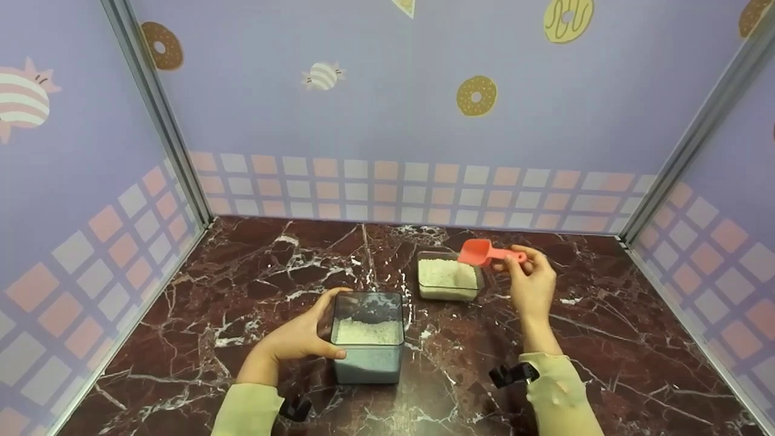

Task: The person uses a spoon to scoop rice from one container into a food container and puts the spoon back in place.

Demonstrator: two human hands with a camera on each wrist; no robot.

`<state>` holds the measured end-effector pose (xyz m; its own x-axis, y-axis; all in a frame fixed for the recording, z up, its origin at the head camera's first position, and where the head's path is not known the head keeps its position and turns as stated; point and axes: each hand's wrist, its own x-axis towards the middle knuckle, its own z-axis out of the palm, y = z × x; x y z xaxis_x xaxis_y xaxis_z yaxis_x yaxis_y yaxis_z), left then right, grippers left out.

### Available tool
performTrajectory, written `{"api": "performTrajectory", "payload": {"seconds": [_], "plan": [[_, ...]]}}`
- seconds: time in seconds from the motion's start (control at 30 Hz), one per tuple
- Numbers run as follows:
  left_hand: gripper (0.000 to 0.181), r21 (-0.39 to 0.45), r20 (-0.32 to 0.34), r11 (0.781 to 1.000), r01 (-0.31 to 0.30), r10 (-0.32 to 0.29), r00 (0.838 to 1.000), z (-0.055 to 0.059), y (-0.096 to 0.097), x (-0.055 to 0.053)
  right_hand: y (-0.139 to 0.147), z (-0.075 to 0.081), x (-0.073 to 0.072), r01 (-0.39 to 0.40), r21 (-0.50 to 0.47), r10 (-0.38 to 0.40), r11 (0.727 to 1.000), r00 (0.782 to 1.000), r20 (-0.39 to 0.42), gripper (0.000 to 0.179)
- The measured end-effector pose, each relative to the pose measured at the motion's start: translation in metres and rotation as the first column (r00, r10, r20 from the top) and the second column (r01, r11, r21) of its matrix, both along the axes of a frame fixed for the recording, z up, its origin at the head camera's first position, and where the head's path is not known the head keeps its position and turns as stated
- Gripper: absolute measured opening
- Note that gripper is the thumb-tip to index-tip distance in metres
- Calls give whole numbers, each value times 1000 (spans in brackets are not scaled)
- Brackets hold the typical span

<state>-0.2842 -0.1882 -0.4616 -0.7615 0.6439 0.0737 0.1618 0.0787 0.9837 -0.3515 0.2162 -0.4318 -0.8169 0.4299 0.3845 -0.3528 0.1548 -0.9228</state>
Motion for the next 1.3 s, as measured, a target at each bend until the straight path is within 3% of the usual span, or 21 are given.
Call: {"api": "performTrajectory", "payload": {"seconds": [0.07, 0.1, 0.2, 0.3, 0.4, 0.67, 0.77, 0.83, 0.93, 1.07, 1.17, 1.3], "plan": [[109, 10, 9, 1000, 3, -3, 1000, 0, 0, 0, 0, 5, 1, -59, -161, 63, 985, 998, 18, 29], [109, 12, 10, 1000, 4, -4, 1000, 0, 1, 0, 0, 8, 2, -96, -248, 105, 964, 994, 22, 31], [110, 13, 12, 1000, 4, -4, 1000, 0, 1, 0, -2, 16, 9, -212, -453, 250, 866, 968, 24, 31], [109, 1, 6, 1000, 2, -2, 1000, -1, 0, 0, -10, 25, 19, -301, -522, 365, 798, 931, 21, 25], [108, -18, -11, 1000, -9, 9, 1000, -1, 0, 0, -23, 33, 31, -372, -484, 439, 792, 898, 29, 19], [107, -15, -11, 1000, -10, 10, 1000, -2, 0, 0, -61, 44, 66, -496, -224, 531, 839, 837, 133, 26], [107, -21, -15, 1000, -16, 16, 1000, -2, 0, 0, -77, 46, 77, -547, -83, 552, 833, 814, 180, 28], [107, -27, -22, 999, -22, 21, 1000, -2, 1, -1, -87, 47, 84, -567, 52, 546, 822, 810, 213, 27], [107, -46, -33, 998, -32, 30, 999, -3, 0, -1, -104, 51, 92, -556, 316, 507, 769, 831, 227, 24], [107, -44, -41, 999, -30, 28, 999, -3, 0, 0, -123, 55, 97, -450, 626, 461, 637, 873, 158, 19], [107, -39, -40, 999, -27, 26, 999, -2, 0, 0, -133, 54, 98, -349, 759, 434, 549, 896, 98, 16], [109, -61, -47, 997, -41, 38, 998, -1, -1, 1, -141, 52, 100, -277, 841, 378, 465, 921, 95, 14]]}}
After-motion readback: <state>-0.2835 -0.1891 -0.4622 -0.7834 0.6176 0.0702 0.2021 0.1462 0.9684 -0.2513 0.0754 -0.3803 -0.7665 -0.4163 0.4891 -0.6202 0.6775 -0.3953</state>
